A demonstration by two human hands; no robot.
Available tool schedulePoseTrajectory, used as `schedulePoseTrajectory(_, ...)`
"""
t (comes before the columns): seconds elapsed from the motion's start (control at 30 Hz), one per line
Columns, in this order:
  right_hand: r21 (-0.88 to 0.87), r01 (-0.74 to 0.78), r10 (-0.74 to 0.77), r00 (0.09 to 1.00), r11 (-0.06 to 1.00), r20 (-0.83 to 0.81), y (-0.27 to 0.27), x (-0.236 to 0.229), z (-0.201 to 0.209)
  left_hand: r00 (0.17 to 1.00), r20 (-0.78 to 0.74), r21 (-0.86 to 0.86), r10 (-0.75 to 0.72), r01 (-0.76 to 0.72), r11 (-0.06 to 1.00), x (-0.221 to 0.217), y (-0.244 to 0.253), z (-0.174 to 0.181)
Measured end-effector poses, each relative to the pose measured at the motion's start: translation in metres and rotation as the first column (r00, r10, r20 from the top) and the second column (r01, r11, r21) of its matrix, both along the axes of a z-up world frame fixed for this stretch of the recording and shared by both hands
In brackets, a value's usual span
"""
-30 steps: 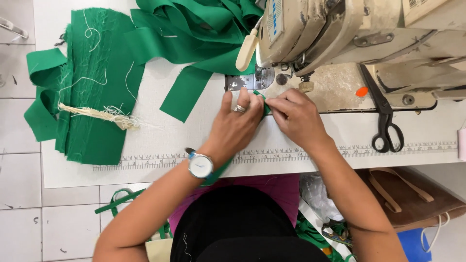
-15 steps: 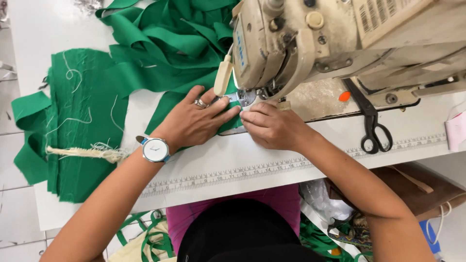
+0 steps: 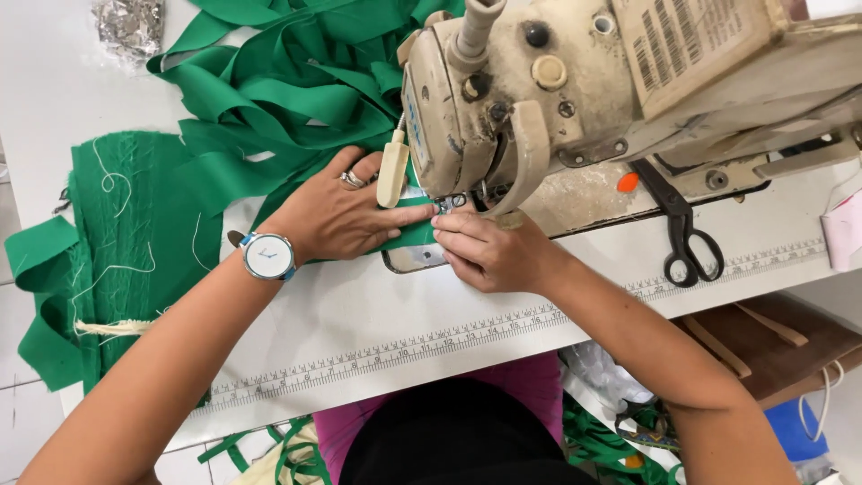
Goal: Sewing green fabric strips using an industrial sewing machine on a factory floor.
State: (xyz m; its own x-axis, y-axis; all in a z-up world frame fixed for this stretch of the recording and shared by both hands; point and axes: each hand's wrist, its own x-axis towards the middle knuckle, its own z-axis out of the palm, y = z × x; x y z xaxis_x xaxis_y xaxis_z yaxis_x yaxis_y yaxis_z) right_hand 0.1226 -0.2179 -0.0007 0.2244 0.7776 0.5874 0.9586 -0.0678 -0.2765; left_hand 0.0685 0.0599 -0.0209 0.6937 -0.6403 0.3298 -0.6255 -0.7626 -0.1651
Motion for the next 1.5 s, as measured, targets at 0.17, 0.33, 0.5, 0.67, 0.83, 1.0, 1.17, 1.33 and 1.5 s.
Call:
schedulePoseTrajectory(0.17,-0.072,0.04,-0.037,0.998,0.997,0.045,-0.001,0.003,0.001,1.0,0.013,0.011,-0.008,0.008,1.0,0.006,0.005,-0.013)
schedulePoseTrajectory(0.33,-0.094,0.051,-0.048,0.998,0.994,0.034,-0.003,0.003,-0.002,0.997,0.08,0.009,-0.021,0.021,1.0,-0.006,-0.005,-0.007)
schedulePoseTrajectory(0.5,-0.093,0.058,-0.055,0.998,0.994,0.03,-0.005,0.004,-0.014,0.995,0.102,-0.026,-0.01,0.012,1.0,-0.025,-0.028,-0.006)
schedulePoseTrajectory(0.67,-0.106,0.088,-0.084,0.996,0.991,0.042,-0.006,0.004,-0.015,0.991,0.07,-0.203,0.11,-0.093,0.975,-0.039,-0.05,-0.029)
schedulePoseTrajectory(0.83,-0.146,0.121,-0.11,0.991,0.982,0.077,-0.003,0.004,-0.005,0.979,0.099,-0.254,0.176,-0.146,0.956,-0.036,-0.051,-0.025)
schedulePoseTrajectory(1.0,-0.179,0.19,-0.162,0.973,0.965,0.164,-0.006,0.005,-0.014,0.98,0.093,-0.274,0.177,-0.146,0.951,-0.034,-0.047,-0.011)
schedulePoseTrajectory(1.17,-0.234,0.275,-0.229,0.951,0.933,0.206,0.0,0.002,-0.005,0.977,0.075,-0.282,0.2,-0.171,0.944,-0.031,-0.044,-0.014)
schedulePoseTrajectory(1.33,-0.292,0.307,-0.269,0.949,0.906,0.165,0.002,0.002,-0.004,0.975,0.058,-0.302,0.213,-0.187,0.935,-0.024,-0.036,-0.021)
schedulePoseTrajectory(1.5,-0.301,0.271,-0.259,0.962,0.914,0.082,0.0,0.002,0.002,0.966,0.095,-0.342,0.241,-0.196,0.919,-0.02,-0.033,-0.01)
